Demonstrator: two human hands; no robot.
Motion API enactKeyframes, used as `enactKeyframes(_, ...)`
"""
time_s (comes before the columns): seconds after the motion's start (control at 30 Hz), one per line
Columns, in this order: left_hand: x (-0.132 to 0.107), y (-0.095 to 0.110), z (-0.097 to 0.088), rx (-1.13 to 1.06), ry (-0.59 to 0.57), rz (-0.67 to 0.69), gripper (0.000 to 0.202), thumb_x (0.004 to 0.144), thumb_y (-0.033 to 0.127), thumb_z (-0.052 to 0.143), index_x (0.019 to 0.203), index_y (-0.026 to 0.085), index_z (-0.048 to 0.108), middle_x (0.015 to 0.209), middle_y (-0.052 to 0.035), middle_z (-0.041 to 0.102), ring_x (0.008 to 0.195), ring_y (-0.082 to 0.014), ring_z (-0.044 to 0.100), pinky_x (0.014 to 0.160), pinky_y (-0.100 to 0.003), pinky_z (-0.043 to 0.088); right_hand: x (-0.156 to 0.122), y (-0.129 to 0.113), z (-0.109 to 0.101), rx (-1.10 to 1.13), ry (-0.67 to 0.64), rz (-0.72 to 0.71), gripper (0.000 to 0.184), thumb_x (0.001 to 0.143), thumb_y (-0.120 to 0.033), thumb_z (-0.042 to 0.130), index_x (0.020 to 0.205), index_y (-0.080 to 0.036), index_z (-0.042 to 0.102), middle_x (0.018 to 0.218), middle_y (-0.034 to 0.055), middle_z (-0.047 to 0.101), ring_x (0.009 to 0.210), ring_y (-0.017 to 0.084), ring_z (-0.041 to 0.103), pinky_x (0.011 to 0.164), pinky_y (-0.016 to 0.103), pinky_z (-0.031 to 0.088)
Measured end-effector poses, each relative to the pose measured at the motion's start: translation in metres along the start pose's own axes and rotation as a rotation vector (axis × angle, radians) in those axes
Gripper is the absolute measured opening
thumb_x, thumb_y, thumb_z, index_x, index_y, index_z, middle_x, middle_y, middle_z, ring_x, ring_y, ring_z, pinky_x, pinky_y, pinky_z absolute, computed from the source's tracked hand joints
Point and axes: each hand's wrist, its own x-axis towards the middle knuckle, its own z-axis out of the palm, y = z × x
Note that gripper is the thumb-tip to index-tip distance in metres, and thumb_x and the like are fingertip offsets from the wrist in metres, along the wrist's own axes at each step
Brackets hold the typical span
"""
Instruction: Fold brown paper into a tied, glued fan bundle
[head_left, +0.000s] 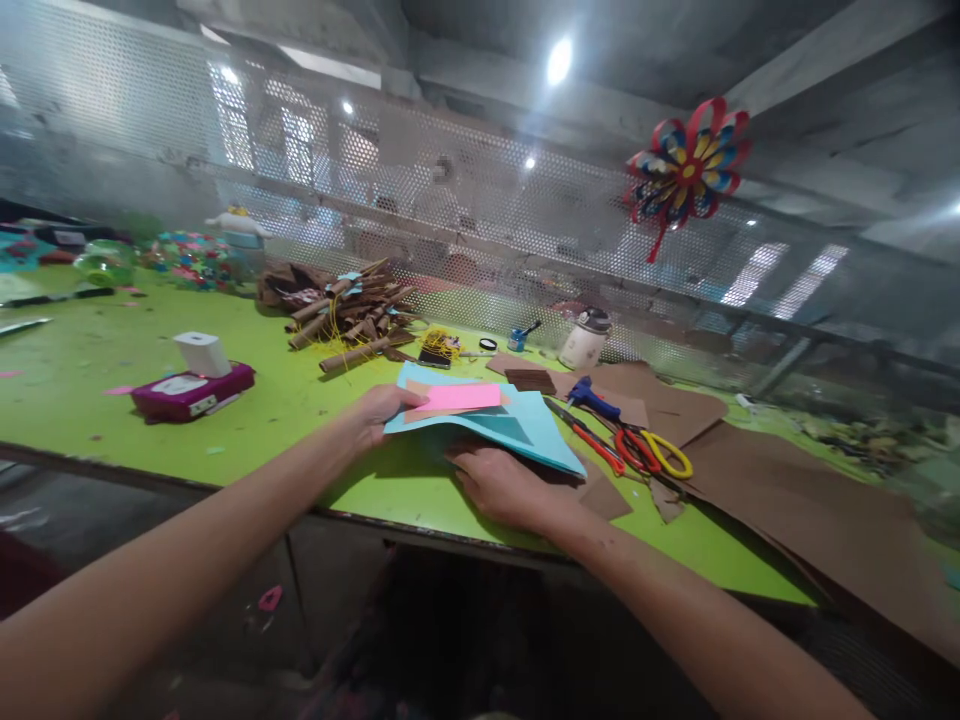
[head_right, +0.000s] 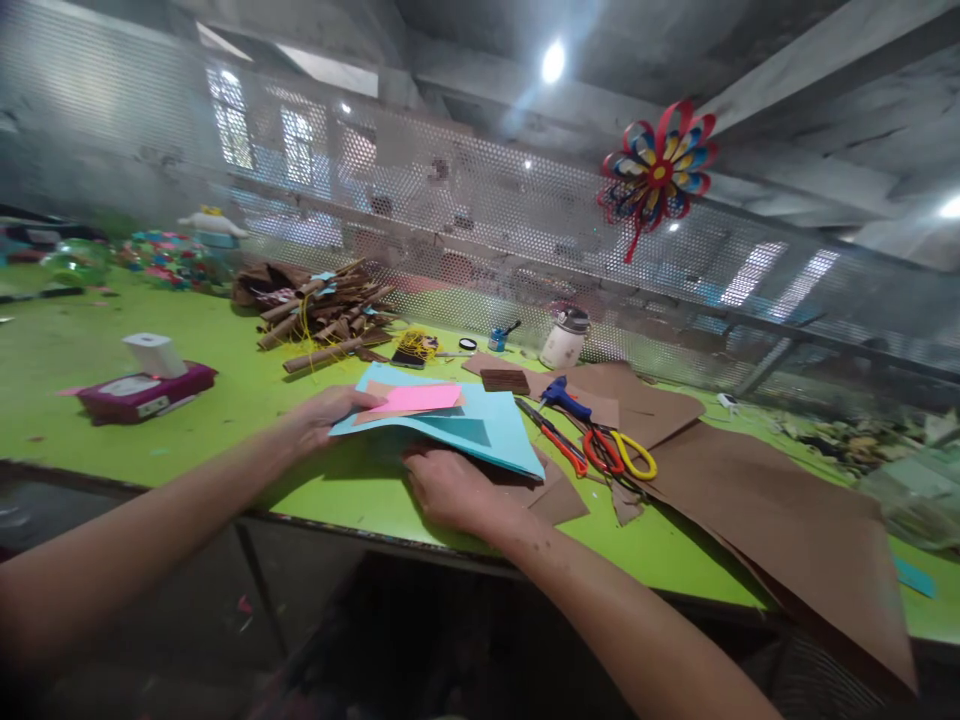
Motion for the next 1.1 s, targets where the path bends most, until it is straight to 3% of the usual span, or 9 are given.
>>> enactKeyframes(0.27,0.005,-0.010,0.008,0.192,0.067,0.040,0.031,0.066,-0.003,0.053,0.096,0.000,0.060,0.059,-0.0104,0.067,0.045,-0.0226,0.063,0.045,-0.030,0.055,0.012,-0.011,0.005,0.019,0.055,-0.025,0.026,0.092,-0.025,0.038,0.104,-0.013,0.058,0.105,0.0128,0.062,0.097,0.021,0.058,0.083,0.031,0.043)
enactKeyframes(0.5,0.012,-0.014,0.004,0.209,0.085,0.040,0.037,0.063,-0.002,0.054,0.099,0.003,0.060,0.062,-0.0097,0.068,0.050,-0.0237,0.064,0.050,-0.033,0.056,-0.006,-0.018,0.005,-0.066,0.112,0.241,0.030,0.091,-0.035,0.041,0.100,-0.012,0.058,0.096,0.0144,0.061,0.088,0.024,0.057,0.076,0.035,0.044)
enactKeyframes(0.6,0.012,-0.011,-0.001,0.233,0.077,0.032,0.031,0.060,-0.001,0.057,0.090,0.004,0.063,0.062,-0.0103,0.068,0.050,-0.0241,0.064,0.051,-0.033,0.056,-0.005,-0.023,0.006,-0.048,0.071,0.179,0.031,0.091,-0.036,0.041,0.101,-0.011,0.058,0.096,0.0138,0.061,0.093,0.024,0.056,0.082,0.035,0.043)
enactKeyframes(0.8,0.011,-0.004,-0.012,0.369,0.076,0.062,0.027,0.051,-0.001,0.064,0.077,0.008,0.062,0.065,-0.0103,0.068,0.056,-0.0251,0.064,0.052,-0.034,0.055,0.001,-0.033,0.010,-0.032,0.144,0.138,0.027,0.091,-0.028,0.040,0.099,-0.009,0.057,0.094,0.0138,0.060,0.092,0.023,0.055,0.082,0.036,0.045)
enactKeyframes(1.0,0.006,-0.003,-0.013,0.412,0.036,0.082,0.033,0.048,0.001,0.065,0.078,0.014,0.060,0.064,-0.0065,0.068,0.054,-0.0246,0.064,0.052,-0.034,0.054,-0.037,-0.056,-0.002,0.078,0.344,0.069,0.024,0.090,-0.016,0.039,0.106,-0.009,0.056,0.108,0.0150,0.058,0.107,0.023,0.049,0.095,0.038,0.042)
enactKeyframes(1.1,0.002,-0.002,-0.012,0.436,-0.004,0.090,0.039,0.046,0.003,0.067,0.083,0.014,0.060,0.069,-0.0068,0.069,0.058,-0.0253,0.065,0.052,-0.033,0.054,-0.064,-0.048,-0.020,0.167,0.457,0.063,0.026,0.089,-0.014,0.042,0.111,-0.013,0.055,0.111,0.0134,0.057,0.109,0.020,0.049,0.096,0.037,0.042)
